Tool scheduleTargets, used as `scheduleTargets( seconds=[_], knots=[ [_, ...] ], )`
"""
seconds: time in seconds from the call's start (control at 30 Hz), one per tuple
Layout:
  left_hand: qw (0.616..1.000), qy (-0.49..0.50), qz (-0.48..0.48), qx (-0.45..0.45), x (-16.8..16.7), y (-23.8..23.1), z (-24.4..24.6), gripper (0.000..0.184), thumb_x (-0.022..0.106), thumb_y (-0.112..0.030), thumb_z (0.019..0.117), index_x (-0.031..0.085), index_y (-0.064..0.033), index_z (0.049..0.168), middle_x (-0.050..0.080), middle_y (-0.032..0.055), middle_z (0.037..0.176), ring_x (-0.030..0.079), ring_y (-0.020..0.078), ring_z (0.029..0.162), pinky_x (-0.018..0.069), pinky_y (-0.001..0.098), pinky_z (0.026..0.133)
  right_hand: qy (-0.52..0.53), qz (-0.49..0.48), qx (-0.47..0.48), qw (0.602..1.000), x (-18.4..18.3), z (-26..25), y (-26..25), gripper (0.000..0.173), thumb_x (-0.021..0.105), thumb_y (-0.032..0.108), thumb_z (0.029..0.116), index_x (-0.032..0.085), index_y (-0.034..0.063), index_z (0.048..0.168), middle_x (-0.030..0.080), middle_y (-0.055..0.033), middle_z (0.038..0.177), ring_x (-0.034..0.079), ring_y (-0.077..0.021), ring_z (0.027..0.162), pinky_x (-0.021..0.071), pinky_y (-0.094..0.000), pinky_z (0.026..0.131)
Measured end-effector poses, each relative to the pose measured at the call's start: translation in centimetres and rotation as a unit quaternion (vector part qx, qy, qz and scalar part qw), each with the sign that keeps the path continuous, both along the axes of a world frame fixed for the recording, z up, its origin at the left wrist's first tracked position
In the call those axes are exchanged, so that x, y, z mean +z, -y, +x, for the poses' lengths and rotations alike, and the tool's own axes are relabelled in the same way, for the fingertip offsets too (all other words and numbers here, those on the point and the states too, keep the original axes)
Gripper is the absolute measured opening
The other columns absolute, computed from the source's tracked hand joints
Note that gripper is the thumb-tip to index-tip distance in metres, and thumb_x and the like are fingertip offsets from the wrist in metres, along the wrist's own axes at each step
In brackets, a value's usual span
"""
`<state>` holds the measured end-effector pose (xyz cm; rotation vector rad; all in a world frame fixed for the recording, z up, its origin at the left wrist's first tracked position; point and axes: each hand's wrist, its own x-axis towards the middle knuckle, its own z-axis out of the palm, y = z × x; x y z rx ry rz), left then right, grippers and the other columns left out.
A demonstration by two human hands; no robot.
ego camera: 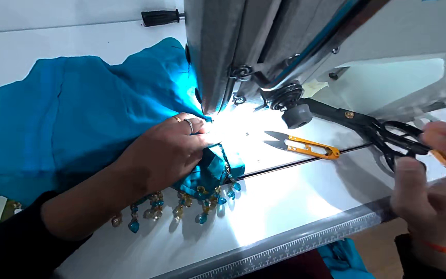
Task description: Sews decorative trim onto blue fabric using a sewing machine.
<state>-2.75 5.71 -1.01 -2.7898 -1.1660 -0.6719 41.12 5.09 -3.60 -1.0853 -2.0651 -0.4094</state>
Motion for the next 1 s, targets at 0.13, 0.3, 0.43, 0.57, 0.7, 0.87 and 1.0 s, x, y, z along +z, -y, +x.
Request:
scheduleTargets(
  seconds=[0.13, 0.3, 0.43, 0.57, 0.7, 0.87, 1.0],
  knots=[
    [1.0, 0.014, -0.025, 0.006, 0.2, 0.1, -0.1, 0.03, 0.053, -0.009, 0.0931, 0.079, -0.006, 0.109, 0.072, 0.0176, 0.113, 0.066, 0.0346, 0.115, 0.0512, 0.0425, 0.101, 0.051, -0.068, 0.219, 0.972, 3.0, -9.8, -0.4, 0.026, 0.054, 0.026, 0.1019, 0.068, 0.0064, 0.111, 0.071, -0.0109, 0.118, 0.064, -0.0206, 0.117, 0.0501, -0.033, 0.098],
    [0.999, 0.031, 0.006, -0.005, -0.3, 0.1, -0.2, 0.031, 0.049, -0.012, 0.0968, 0.078, -0.0085, 0.103, 0.073, 0.0129, 0.114, 0.066, 0.0309, 0.117, 0.0508, 0.0402, 0.103, 0.143, -0.151, 0.384, 0.9, 2.5, -15.9, -4.4, 0.033, 0.055, 0.028, 0.097, 0.071, 0.0102, 0.119, 0.073, -0.0044, 0.112, 0.066, -0.0195, 0.1, 0.0514, -0.0337, 0.082],
    [0.997, 0.047, -0.039, -0.046, 0.4, 1.6, 0.4, 0.029, 0.048, -0.02, 0.0905, 0.076, -0.0151, 0.098, 0.074, 0.0021, 0.111, 0.064, 0.0225, 0.118, 0.049, 0.0404, 0.101, 0.128, -0.11, 0.444, 0.88, 2.2, -17.4, -6.0, 0.025, 0.055, 0.023, 0.0991, 0.072, 0.0068, 0.106, 0.07, -0.0049, 0.088, 0.065, -0.0186, 0.081, 0.0512, -0.0311, 0.071],
    [0.996, 0.053, -0.07, 0.002, 1.0, 3.4, 1.5, 0.038, 0.046, -0.041, 0.0939, 0.069, -0.012, 0.103, 0.065, 0.0013, 0.097, 0.061, 0.0166, 0.1, 0.0487, 0.0355, 0.085, 0.039, -0.151, 0.414, 0.897, 1.9, -17.1, -6.1, 0.019, 0.056, 0.013, 0.0946, 0.073, 0.0051, 0.097, 0.069, -0.0041, 0.083, 0.063, -0.0102, 0.077, 0.0514, -0.0224, 0.071],
    [0.995, 0.048, -0.059, 0.068, 0.1, 4.5, 2.6, 0.051, 0.054, -0.051, 0.0953, 0.071, -0.0102, 0.121, 0.069, 0.0078, 0.112, 0.065, 0.0239, 0.11, 0.0519, 0.0452, 0.097, -0.12, -0.306, 0.371, 0.868, 2.0, -17.0, -6.2, 0.014, 0.055, 0.009, 0.1004, 0.063, -0.0022, 0.105, 0.066, -0.0017, 0.082, 0.059, 0.0006, 0.063, 0.0503, -0.0136, 0.055],
    [0.996, 0.035, -0.042, 0.066, -0.9, 5.1, 2.6, 0.042, 0.047, -0.035, 0.1012, 0.07, -0.0133, 0.129, 0.067, 0.0078, 0.122, 0.06, 0.0265, 0.124, 0.0417, 0.0523, 0.111, -0.152, -0.341, 0.399, 0.837, 2.2, -17.0, -6.0, 0.018, 0.061, 0.003, 0.0933, 0.062, -0.0029, 0.11, 0.069, -0.0031, 0.097, 0.068, -0.0017, 0.089, 0.0589, -0.0167, 0.079],
    [0.997, 0.03, -0.034, 0.058, -0.8, 4.8, 2.5, 0.043, 0.048, -0.035, 0.1002, 0.07, -0.0136, 0.13, 0.067, 0.007, 0.12, 0.06, 0.0266, 0.121, 0.0437, 0.0488, 0.108, -0.094, -0.286, 0.384, 0.873, 1.9, -17.1, -5.9, 0.023, 0.067, 0.002, 0.0847, 0.064, -0.0022, 0.107, 0.069, -0.0076, 0.1, 0.067, -0.0049, 0.089, 0.0584, -0.0173, 0.078]
  ],
)
